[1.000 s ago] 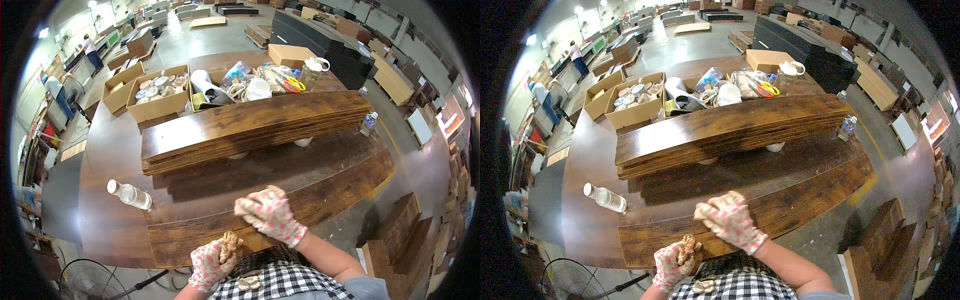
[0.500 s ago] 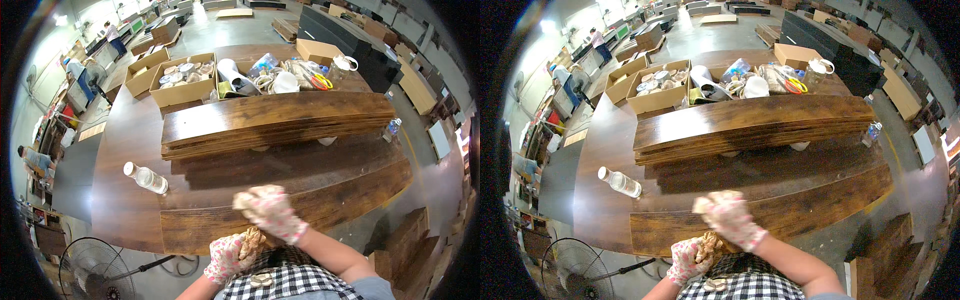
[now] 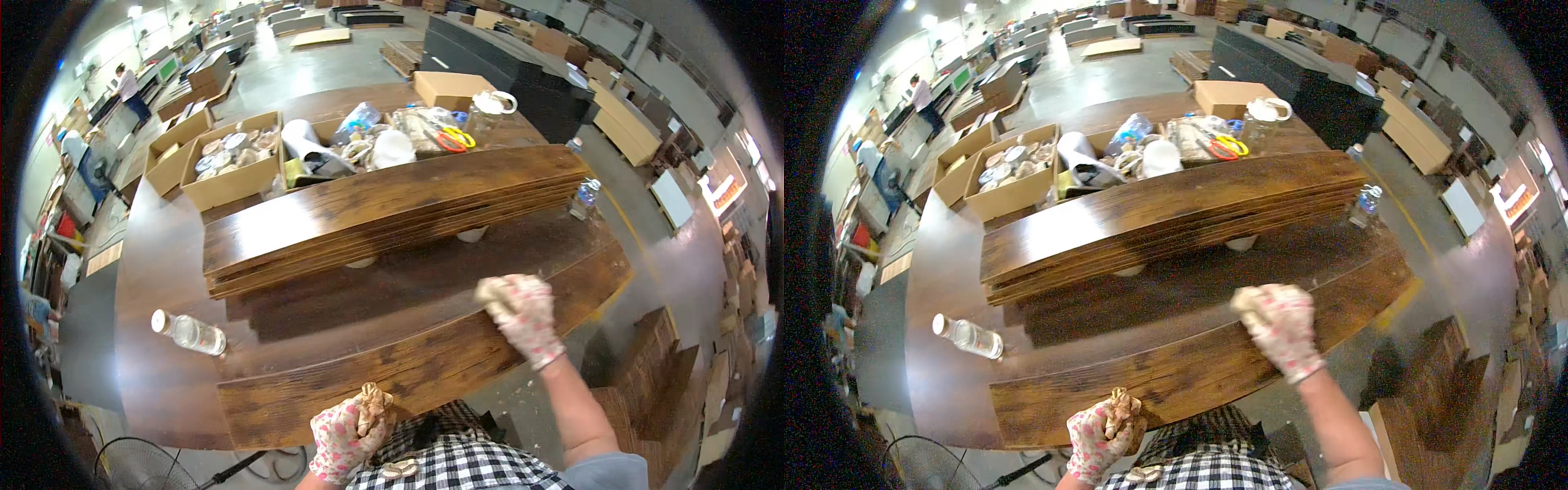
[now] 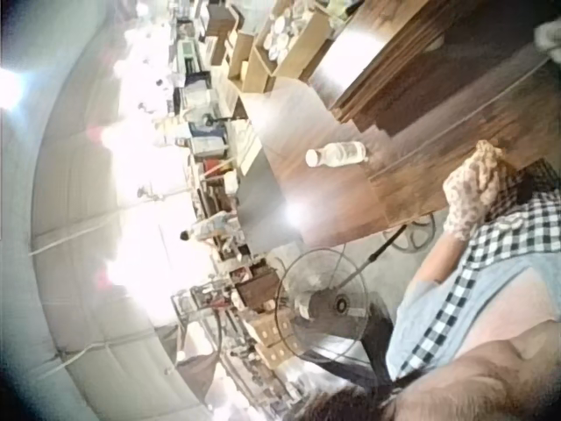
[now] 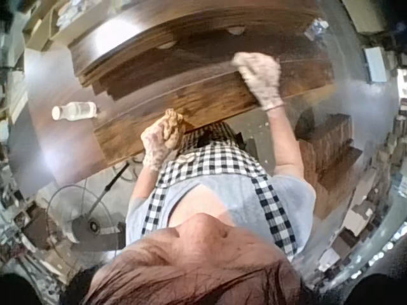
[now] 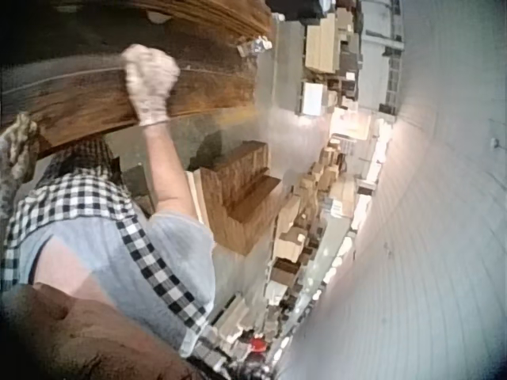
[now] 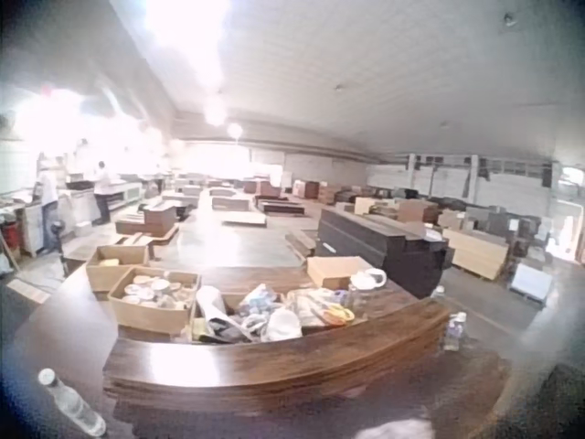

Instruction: The person polishes and finishes wooden boards using a block and a cloth, rubbing the surfaces and edges of each board on the table.

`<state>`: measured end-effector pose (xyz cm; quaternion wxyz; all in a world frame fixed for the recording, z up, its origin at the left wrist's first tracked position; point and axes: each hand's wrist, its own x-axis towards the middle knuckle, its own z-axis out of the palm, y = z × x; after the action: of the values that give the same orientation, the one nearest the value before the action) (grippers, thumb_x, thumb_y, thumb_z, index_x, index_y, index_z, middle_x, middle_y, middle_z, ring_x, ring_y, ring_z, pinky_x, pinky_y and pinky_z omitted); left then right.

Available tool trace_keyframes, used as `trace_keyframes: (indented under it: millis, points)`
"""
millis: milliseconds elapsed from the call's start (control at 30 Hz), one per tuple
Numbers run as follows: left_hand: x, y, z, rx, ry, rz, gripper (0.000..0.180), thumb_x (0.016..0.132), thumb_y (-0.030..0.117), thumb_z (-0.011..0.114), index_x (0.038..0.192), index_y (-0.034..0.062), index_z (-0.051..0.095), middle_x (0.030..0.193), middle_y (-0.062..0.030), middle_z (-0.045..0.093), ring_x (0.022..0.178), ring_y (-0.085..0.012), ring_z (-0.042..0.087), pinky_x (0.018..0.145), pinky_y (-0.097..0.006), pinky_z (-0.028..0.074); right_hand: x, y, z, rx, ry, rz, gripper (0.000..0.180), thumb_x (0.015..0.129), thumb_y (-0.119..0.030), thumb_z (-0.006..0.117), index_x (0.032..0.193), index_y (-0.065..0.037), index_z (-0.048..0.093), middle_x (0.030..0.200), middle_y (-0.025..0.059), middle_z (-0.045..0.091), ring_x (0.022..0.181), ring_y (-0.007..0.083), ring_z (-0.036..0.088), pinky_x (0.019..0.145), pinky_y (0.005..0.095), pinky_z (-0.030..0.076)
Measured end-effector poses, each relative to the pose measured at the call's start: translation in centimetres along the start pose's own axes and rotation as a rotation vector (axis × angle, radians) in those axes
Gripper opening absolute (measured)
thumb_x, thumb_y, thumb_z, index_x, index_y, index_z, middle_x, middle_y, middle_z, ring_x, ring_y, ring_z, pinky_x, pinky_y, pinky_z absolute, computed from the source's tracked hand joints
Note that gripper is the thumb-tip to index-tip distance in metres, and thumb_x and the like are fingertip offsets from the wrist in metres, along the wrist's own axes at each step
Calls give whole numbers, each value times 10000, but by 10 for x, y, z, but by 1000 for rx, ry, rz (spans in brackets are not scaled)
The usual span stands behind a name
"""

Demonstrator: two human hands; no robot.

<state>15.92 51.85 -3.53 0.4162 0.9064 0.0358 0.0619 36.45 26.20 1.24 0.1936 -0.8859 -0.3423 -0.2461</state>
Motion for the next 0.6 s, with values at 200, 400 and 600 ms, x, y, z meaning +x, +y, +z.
trace_keyframes:
  millis: [200, 400, 600]
  points:
    - [19, 21, 27, 4, -55, -4, 285, 697, 167, 706, 970, 88, 697, 759, -81, 697, 674, -254, 680, 626, -318, 521, -9, -1, 34, 12, -58, -157, 103, 840, -258, 609, 782, -220, 533, 641, -7, 514, 619, 200, 559, 632, 384, 452]
    - [40, 72, 71, -60, 164, -100, 551, 749, 227, 718, 1263, 84, 583, 857, -86, 717, 765, -258, 708, 694, -355, 565, -36, 129, -29, -311, 31, 34, 27, 828, -273, 639, 847, -255, 644, 741, -14, 567, 719, 169, 553, 707, 391, 405]
    - [86, 125, 151, 96, -83, -31, 722, 680, 268, 749, 1349, 119, 520, 909, -102, 704, 753, -277, 684, 677, -358, 544, -38, 131, -19, 119, -189, -105, 217, 814, -283, 646, 1026, -250, 682, 944, 1, 633, 942, 183, 606, 934, 452, 389]
